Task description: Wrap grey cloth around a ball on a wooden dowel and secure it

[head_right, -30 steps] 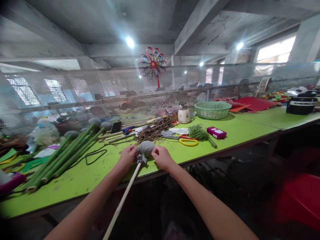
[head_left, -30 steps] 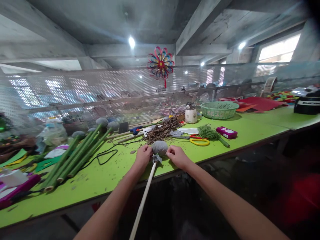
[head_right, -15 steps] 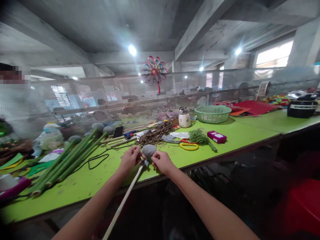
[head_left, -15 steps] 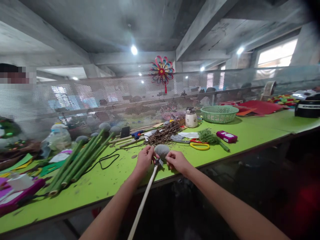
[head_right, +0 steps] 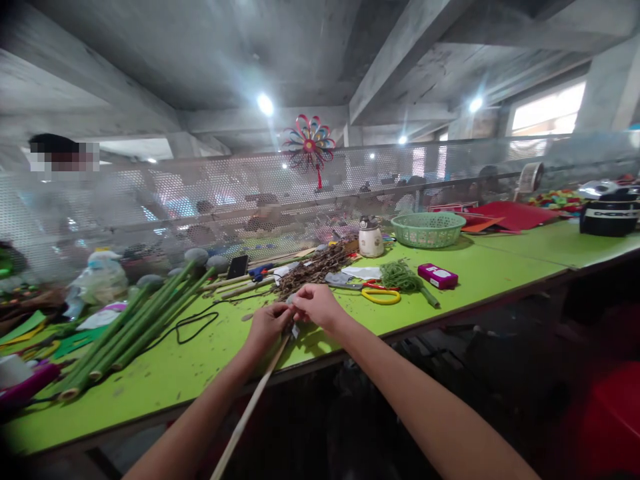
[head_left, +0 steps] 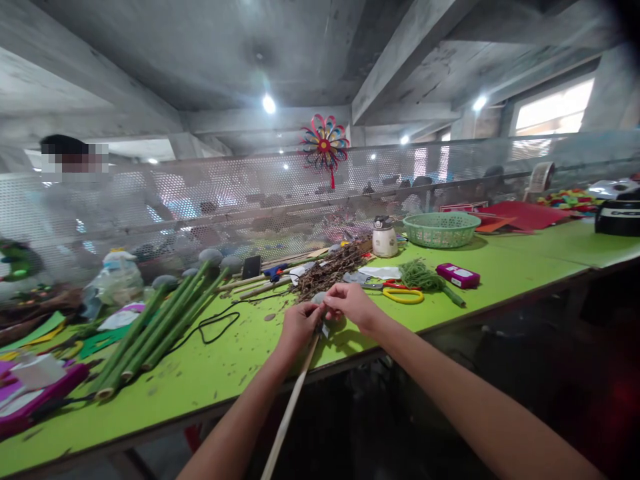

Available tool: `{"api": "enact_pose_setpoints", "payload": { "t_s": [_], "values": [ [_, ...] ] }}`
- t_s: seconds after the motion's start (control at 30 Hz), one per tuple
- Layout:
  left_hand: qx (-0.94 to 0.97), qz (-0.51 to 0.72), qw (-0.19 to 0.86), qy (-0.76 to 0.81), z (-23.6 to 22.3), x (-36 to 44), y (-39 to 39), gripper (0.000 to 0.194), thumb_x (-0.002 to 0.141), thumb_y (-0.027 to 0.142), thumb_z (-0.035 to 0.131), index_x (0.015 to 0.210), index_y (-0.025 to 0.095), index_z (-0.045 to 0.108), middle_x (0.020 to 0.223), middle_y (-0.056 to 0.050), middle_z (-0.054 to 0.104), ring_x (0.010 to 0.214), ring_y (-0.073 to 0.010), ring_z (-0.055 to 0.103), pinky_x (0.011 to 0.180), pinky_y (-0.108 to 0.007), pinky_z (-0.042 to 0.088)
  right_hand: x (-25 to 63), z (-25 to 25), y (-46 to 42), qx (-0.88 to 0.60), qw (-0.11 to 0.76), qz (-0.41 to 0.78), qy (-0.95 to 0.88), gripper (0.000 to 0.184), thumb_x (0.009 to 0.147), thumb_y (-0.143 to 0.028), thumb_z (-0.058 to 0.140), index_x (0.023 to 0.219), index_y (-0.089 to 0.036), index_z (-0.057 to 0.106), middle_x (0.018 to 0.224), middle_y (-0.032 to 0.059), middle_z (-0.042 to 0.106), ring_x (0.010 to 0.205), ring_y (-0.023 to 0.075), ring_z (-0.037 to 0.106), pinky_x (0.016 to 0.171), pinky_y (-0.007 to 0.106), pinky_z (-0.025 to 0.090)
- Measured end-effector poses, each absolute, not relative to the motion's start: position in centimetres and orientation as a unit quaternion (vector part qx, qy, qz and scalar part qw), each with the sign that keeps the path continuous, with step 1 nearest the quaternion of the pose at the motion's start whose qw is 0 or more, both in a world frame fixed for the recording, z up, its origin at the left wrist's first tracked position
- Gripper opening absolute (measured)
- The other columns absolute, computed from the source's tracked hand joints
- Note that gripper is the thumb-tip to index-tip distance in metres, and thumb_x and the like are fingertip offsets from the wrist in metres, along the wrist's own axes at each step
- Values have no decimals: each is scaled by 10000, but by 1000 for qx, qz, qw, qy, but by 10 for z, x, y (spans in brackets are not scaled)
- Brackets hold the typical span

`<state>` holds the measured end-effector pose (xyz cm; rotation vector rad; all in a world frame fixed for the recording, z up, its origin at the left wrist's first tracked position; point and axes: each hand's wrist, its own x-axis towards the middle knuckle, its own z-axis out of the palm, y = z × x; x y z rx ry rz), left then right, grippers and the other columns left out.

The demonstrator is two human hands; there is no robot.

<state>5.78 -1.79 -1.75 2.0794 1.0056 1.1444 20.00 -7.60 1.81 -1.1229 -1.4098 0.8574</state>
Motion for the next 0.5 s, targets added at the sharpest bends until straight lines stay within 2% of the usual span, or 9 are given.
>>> {"api": "enact_pose_setpoints", "payload": {
  "t_s": [0.1, 0.2, 0.3, 0.37, 0.43, 0.5],
  "values": [
    [784, 417, 292, 356, -15, 54, -18, 262, 740, 322, 526, 576, 159, 650, 518, -9, 571, 524, -148, 484, 526, -247, 342, 195, 28, -64, -493, 522, 303, -626, 71, 706, -164, 565, 664, -139, 617, 516, -19, 580, 483, 95, 517, 472, 199, 386],
    [787, 411, 310, 340, -15, 52, -17, 182, 694, 259, 541, 573, 164, 640, 542, -10, 585, 560, -159, 507, 541, -245, 364, 188, 40, -51, -506, 482, 245, -672, 96, 625, -70, 611, 574, -137, 657, 504, -24, 587, 529, 93, 506, 513, 195, 368],
    [778, 417, 318, 348, -19, 53, -15, 189, 704, 285, 559, 611, 147, 649, 541, -21, 582, 536, -155, 493, 520, -249, 353, 184, 54, -41, -505, 435, 225, -711, 120, 574, -23, 639, 526, -129, 671, 484, -22, 594, 522, 95, 510, 518, 195, 365],
    [771, 422, 320, 355, -21, 53, -13, 244, 742, 327, 540, 654, 136, 664, 553, -31, 584, 520, -149, 485, 512, -252, 351, 185, 60, -38, -495, 425, 224, -724, 108, 643, -67, 626, 652, -126, 717, 573, -10, 648, 516, 90, 528, 515, 189, 382],
    [764, 424, 342, 347, -23, 54, -13, 272, 765, 354, 525, 683, 137, 667, 571, -33, 584, 520, -144, 482, 517, -253, 363, 190, 62, -39, -481, 447, 228, -719, 210, 764, -132, 541, 866, -131, 725, 745, 15, 697, 506, 78, 545, 510, 185, 408],
    [754, 421, 384, 328, -22, 53, -14, 272, 770, 378, 531, 695, 147, 653, 578, -21, 565, 516, -133, 465, 515, -247, 363, 197, 56, -43, -475, 460, 232, -713, 282, 816, -140, 467, 983, -131, 694, 837, 36, 703, 484, 72, 550, 507, 192, 434]
  ]
}}
